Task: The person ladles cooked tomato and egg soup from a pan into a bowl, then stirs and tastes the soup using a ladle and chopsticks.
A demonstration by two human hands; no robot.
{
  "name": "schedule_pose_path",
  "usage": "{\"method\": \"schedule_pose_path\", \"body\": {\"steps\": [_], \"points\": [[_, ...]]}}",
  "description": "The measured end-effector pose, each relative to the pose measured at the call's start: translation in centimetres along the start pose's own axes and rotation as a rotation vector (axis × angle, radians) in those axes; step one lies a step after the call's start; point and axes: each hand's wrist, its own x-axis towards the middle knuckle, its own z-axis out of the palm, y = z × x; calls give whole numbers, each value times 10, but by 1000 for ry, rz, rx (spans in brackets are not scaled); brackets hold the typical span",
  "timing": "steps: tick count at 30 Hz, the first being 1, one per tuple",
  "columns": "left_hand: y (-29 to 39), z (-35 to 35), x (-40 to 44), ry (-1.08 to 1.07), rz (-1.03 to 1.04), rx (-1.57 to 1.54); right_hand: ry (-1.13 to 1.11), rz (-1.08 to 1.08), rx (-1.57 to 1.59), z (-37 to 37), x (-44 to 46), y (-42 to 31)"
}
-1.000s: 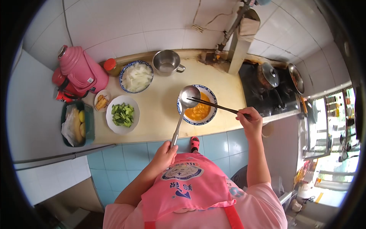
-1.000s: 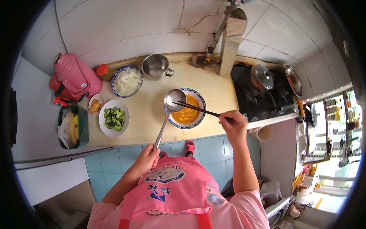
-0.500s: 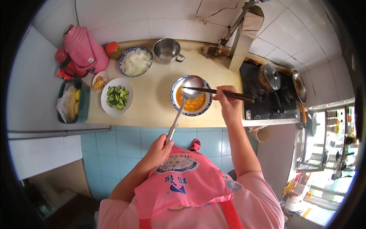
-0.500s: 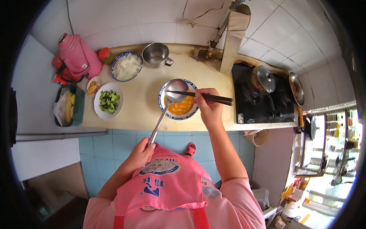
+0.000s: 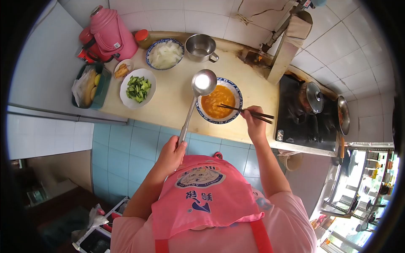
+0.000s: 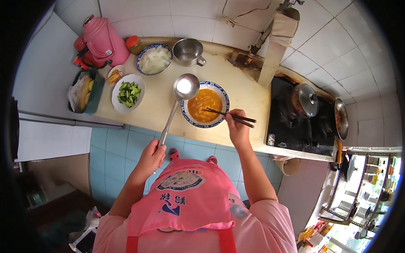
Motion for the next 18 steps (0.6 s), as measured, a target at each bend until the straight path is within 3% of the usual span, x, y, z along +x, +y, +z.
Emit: {"method": "schedule_pose_path", "body": {"steps": [3, 6, 8, 13, 18], "points": [[-4, -3, 0, 22, -8, -6, -58, -95, -251, 25, 9, 10], [-6, -5, 1, 26, -3, -48, -90, -174, -217, 44, 12, 25], [-8, -8, 3, 13, -1, -59, -130, -232, -364, 46, 11, 24], [-7, -13, 6, -22, -4, -59, -79, -186, -372, 15, 1, 7], [-6, -17, 9, -33, 5, -54, -92, -200, -188, 29, 2, 8]]}}
